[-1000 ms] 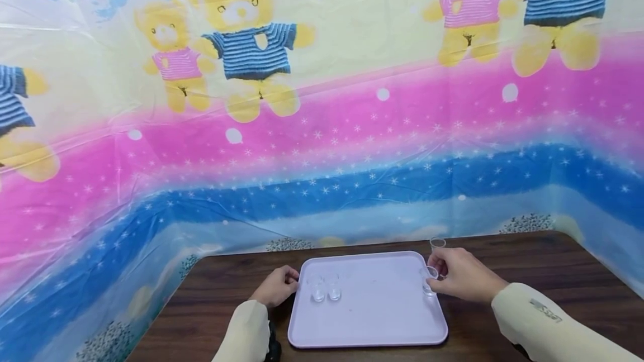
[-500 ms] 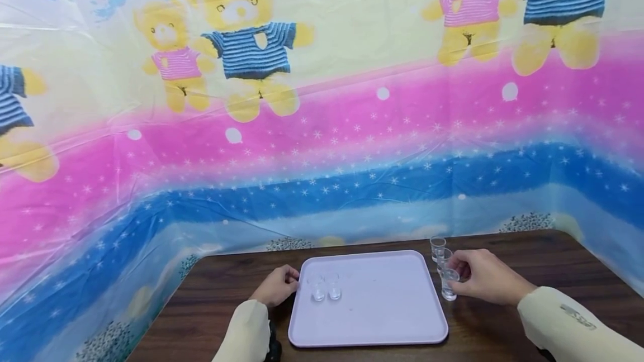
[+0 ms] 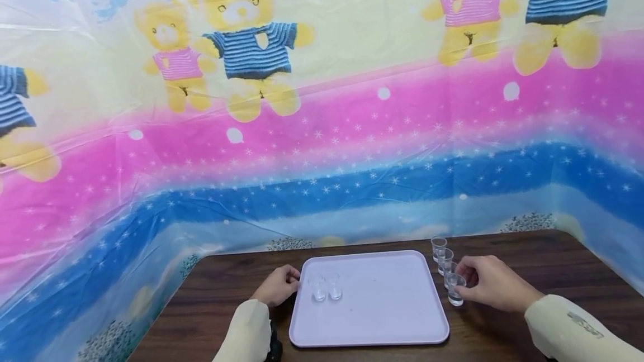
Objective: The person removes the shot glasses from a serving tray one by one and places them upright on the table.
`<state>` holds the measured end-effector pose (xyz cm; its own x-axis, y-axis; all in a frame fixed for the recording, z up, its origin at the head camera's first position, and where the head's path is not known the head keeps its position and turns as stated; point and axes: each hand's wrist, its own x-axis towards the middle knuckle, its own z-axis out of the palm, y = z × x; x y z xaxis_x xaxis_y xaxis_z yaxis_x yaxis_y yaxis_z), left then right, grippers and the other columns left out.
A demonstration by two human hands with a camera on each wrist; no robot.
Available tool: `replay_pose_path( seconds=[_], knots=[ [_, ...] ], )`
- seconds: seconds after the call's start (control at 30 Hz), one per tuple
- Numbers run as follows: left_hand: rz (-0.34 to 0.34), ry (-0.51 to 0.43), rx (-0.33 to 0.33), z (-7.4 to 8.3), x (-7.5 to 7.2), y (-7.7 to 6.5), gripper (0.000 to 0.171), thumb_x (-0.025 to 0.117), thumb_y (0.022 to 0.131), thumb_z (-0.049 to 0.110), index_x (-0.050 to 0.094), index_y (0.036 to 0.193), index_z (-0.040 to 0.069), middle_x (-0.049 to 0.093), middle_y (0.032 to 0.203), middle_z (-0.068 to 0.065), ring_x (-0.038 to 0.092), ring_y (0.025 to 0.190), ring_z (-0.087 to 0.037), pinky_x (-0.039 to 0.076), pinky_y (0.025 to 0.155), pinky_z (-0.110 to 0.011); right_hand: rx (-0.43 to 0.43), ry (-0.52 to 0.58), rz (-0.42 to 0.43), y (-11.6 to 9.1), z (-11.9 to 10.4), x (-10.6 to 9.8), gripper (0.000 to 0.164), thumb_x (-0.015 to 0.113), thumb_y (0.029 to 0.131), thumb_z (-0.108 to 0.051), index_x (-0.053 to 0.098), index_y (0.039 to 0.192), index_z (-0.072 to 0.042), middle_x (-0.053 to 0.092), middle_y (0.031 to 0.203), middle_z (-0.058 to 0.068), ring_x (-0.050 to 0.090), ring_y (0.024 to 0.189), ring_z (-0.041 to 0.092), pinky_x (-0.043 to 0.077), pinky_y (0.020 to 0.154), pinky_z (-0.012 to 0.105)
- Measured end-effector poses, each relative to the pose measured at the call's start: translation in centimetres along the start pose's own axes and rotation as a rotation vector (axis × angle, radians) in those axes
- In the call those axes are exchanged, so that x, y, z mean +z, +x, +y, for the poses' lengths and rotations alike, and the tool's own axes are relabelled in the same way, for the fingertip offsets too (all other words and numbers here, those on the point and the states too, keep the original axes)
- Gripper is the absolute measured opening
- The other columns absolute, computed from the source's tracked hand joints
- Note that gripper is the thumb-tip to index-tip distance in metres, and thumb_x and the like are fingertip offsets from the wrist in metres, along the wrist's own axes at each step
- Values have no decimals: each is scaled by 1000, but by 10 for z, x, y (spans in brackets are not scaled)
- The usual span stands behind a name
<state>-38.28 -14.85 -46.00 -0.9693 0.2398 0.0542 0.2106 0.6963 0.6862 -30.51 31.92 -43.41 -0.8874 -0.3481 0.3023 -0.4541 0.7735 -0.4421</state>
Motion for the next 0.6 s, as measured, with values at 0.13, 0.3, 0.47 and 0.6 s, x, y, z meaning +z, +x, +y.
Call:
replay_pose_path(
  seconds=[0.13, 0.3, 0.47, 0.6],
  knots=[
    [-2, 4, -4, -1, 0, 0, 15, 61, 88, 6, 56, 101, 0, 52, 79, -6, 50, 70, -19, 43, 64, -35, 7, 7, -2, -1, 0, 0, 27, 78, 75, -28, 63, 89, -11, 55, 72, -11, 51, 64, 1, 46, 57, 25],
    [-1, 4, -3, -1, -1, 0, 15, 60, 88, 6, 56, 101, 0, 53, 79, -5, 50, 70, -19, 43, 63, -33, -12, 4, 46, 0, -1, 1, 31, 80, 74, -30, 63, 90, -10, 55, 73, -11, 51, 65, 1, 46, 57, 25],
    [3, 3, -1, 0, -1, -1, 16, 60, 88, 6, 56, 101, 0, 52, 79, -5, 50, 69, -18, 42, 62, -32, -6, -10, 81, 5, -8, -1, 35, 81, 73, -33, 63, 93, -10, 57, 78, -7, 52, 68, 3, 46, 59, 25],
    [0, 0, -9, 2, -1, -1, 16, 60, 88, 6, 56, 102, 0, 52, 79, -5, 50, 69, -19, 43, 63, -33, -1, -22, 96, 10, -14, -2, 33, 80, 74, -31, 63, 93, -10, 58, 80, -6, 53, 70, 6, 46, 60, 26]
  ],
)
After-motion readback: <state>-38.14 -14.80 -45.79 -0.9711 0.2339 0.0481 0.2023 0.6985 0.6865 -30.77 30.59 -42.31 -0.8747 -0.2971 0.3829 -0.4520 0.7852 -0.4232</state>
